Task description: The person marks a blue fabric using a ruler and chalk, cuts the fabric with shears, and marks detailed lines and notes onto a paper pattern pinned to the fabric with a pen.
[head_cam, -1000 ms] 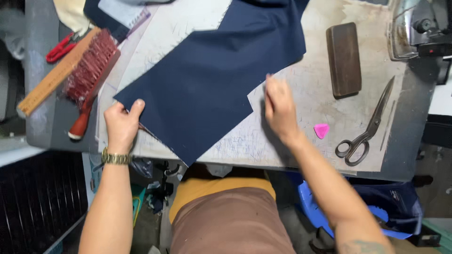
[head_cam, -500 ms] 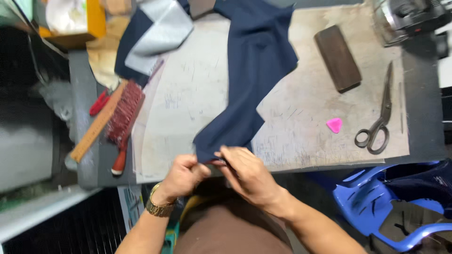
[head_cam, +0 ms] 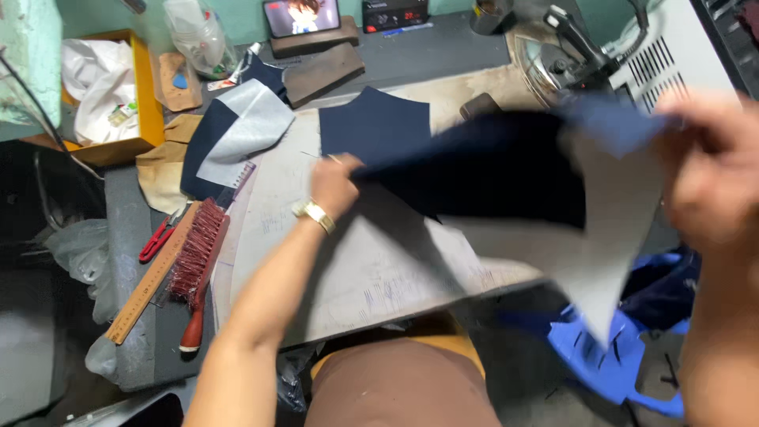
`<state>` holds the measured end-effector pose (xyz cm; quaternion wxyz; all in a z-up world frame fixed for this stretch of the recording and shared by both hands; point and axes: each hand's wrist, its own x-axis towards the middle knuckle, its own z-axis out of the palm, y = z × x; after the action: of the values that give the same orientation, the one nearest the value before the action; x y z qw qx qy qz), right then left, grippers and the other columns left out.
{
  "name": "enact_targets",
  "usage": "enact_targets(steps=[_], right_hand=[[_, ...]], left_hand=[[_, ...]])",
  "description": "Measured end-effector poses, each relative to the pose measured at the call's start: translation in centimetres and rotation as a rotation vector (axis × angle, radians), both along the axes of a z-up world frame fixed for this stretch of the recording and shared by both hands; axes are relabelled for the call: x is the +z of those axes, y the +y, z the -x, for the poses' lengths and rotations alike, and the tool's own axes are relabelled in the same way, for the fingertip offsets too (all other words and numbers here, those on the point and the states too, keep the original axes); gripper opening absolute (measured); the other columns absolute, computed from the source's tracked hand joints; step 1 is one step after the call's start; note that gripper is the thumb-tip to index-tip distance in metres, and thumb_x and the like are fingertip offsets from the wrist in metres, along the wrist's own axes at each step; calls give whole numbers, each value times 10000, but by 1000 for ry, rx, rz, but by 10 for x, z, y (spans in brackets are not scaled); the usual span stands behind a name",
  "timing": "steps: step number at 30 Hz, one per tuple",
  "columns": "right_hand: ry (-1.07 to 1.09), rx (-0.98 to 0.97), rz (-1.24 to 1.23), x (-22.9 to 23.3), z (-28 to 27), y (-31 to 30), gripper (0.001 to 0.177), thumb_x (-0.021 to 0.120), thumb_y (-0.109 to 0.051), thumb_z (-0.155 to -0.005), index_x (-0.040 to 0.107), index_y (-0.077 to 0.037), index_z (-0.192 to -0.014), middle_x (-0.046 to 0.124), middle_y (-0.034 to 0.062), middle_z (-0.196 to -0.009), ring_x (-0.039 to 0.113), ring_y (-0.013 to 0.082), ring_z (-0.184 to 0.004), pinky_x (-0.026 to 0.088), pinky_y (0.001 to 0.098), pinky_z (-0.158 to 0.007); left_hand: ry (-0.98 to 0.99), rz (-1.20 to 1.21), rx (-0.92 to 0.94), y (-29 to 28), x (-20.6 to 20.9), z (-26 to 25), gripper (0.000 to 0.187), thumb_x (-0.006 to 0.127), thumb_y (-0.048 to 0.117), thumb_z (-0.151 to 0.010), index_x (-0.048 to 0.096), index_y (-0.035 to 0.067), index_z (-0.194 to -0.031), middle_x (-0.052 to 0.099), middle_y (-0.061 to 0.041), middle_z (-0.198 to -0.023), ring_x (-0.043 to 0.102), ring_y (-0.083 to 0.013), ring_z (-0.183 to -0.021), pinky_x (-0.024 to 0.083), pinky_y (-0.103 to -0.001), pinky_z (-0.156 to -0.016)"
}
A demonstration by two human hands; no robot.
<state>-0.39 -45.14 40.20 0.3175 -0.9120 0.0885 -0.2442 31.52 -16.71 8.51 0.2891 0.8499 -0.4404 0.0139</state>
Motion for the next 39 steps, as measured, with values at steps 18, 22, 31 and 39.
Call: enact_targets(steps=[18, 22, 31, 39], right_hand=[[155, 97, -106, -275, -18, -24, 563, 484, 125, -755, 733, -21, -1239, 732, 164, -1258, 682, 294, -1188, 520, 399, -1099], [564, -107, -689, -315, -10, 16, 432, 504, -50, -974, 612, -21, -1392, 662, 199, -1122, 628, 291, -952, 482, 381, -854], [572, -342, -836, -293, -7, 34, 494, 730, -120, -927, 584, 45, -1369, 743, 253, -902, 687, 308, -443, 580, 361, -361], [1, -15, 110, -313, -43, 72, 297, 680, -156, -1017, 695, 16, -1259, 705, 201, -1221, 660, 372, -1124, 526, 444, -981]], left_hand=[[-833, -229, 543, 256, 63, 79, 517, 545, -107, -628, 836, 95, -1004, 630, -124, -874, 505, -297, -785, 390, -422, -851], [-701, -437, 553, 282, -14, 118, 396, 659, 45, -616, 736, 228, -959, 588, 12, -859, 571, -209, -864, 420, -395, -928], [-541, -567, 747, 304, -53, 161, 226, 663, 126, -724, 640, 222, -928, 567, 5, -1003, 569, -225, -1048, 372, -451, -1062], [-249, -55, 762, 161, 7, 154, 363, 694, 110, -897, 704, 204, -1248, 602, -113, -1299, 576, -331, -1179, 362, -468, -1026]])
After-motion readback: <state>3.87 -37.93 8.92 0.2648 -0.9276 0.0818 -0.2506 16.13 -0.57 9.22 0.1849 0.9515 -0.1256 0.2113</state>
